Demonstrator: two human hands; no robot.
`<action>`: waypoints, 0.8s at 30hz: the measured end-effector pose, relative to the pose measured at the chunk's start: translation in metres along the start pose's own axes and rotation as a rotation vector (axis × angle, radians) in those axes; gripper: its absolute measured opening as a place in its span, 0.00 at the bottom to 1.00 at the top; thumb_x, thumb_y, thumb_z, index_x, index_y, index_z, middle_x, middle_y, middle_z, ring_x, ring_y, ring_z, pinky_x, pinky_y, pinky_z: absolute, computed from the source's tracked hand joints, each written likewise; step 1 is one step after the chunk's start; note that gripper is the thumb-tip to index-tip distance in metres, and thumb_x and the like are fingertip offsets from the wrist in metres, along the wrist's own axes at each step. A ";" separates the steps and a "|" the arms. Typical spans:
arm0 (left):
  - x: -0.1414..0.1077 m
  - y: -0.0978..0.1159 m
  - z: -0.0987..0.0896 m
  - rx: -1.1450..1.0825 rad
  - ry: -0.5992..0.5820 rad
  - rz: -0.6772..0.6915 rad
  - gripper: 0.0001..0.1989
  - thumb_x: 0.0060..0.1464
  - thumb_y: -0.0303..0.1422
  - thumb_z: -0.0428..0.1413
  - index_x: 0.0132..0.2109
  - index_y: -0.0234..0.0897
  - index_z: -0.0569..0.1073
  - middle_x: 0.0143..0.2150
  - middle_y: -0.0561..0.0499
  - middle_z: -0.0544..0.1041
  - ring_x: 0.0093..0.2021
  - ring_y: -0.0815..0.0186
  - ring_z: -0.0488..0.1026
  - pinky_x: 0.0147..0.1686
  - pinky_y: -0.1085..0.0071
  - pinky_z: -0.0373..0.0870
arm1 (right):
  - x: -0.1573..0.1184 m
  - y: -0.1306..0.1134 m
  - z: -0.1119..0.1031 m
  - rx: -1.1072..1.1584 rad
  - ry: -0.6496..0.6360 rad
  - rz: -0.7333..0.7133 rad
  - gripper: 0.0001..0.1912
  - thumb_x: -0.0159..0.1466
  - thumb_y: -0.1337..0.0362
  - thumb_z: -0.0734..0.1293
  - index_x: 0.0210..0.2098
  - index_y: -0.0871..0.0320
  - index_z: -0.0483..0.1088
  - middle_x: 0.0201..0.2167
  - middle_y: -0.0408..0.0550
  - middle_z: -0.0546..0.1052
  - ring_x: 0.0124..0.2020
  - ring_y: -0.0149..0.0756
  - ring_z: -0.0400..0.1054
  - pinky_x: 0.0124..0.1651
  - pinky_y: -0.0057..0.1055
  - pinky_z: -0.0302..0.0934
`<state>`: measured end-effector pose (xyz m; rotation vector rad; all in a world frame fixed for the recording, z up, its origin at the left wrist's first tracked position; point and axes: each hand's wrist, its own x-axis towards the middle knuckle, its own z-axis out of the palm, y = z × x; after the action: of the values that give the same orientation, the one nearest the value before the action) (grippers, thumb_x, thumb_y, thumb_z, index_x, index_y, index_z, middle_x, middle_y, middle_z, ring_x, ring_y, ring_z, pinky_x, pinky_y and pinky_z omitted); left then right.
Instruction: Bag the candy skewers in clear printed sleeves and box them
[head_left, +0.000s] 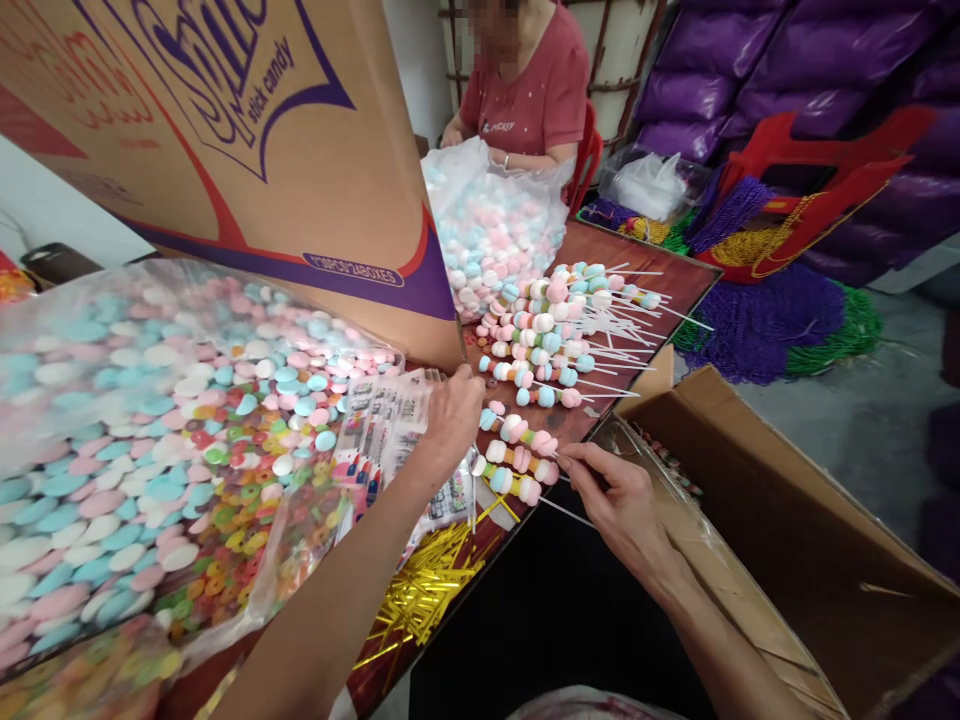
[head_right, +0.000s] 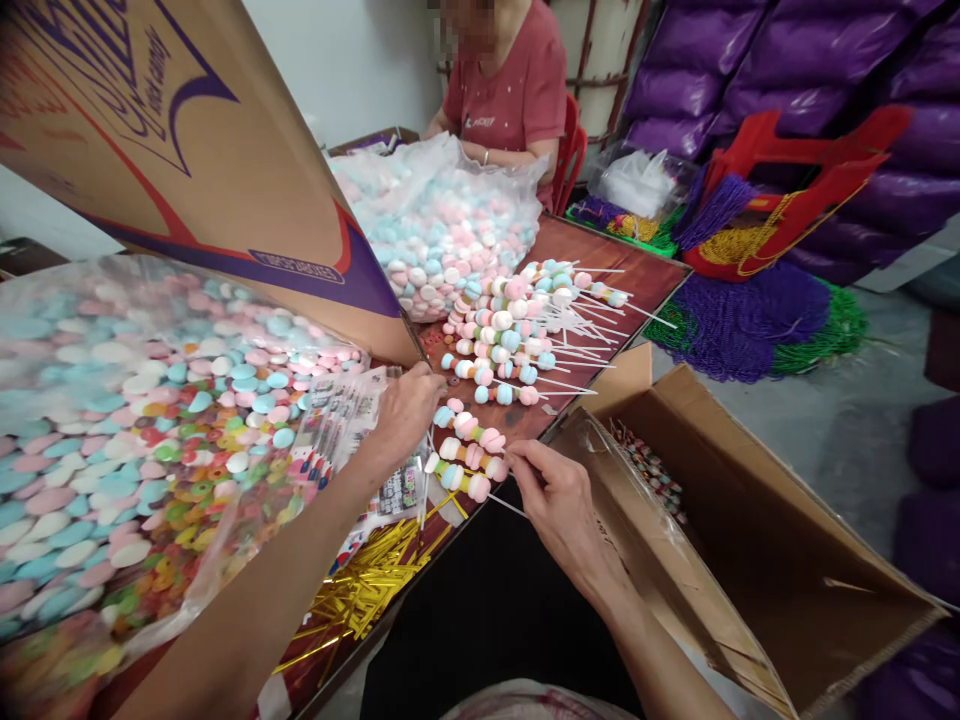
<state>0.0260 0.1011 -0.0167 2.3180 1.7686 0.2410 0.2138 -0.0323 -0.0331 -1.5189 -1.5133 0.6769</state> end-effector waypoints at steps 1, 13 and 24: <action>0.000 0.001 0.000 0.011 0.010 0.004 0.14 0.61 0.28 0.49 0.37 0.36 0.79 0.41 0.42 0.75 0.40 0.57 0.74 0.36 0.64 0.64 | 0.000 0.000 0.000 -0.003 -0.001 -0.005 0.13 0.67 0.58 0.64 0.35 0.57 0.77 0.29 0.44 0.79 0.27 0.32 0.71 0.31 0.24 0.63; -0.042 -0.002 -0.025 -1.526 -0.083 -0.298 0.17 0.43 0.42 0.67 0.33 0.33 0.76 0.25 0.56 0.67 0.21 0.77 0.55 0.20 0.77 0.47 | 0.009 -0.022 0.006 0.060 0.040 -0.029 0.13 0.68 0.59 0.63 0.37 0.58 0.77 0.25 0.42 0.77 0.24 0.30 0.67 0.31 0.25 0.61; -0.057 -0.001 -0.020 -1.254 0.165 -0.253 0.11 0.54 0.39 0.60 0.37 0.36 0.79 0.23 0.56 0.70 0.22 0.74 0.61 0.24 0.75 0.58 | -0.001 -0.031 0.005 0.024 0.093 -0.057 0.12 0.66 0.58 0.64 0.37 0.57 0.77 0.29 0.44 0.79 0.27 0.32 0.71 0.31 0.25 0.64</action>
<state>0.0044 0.0476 0.0025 1.1784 1.2847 1.1185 0.1936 -0.0359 -0.0094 -1.4635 -1.4678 0.5816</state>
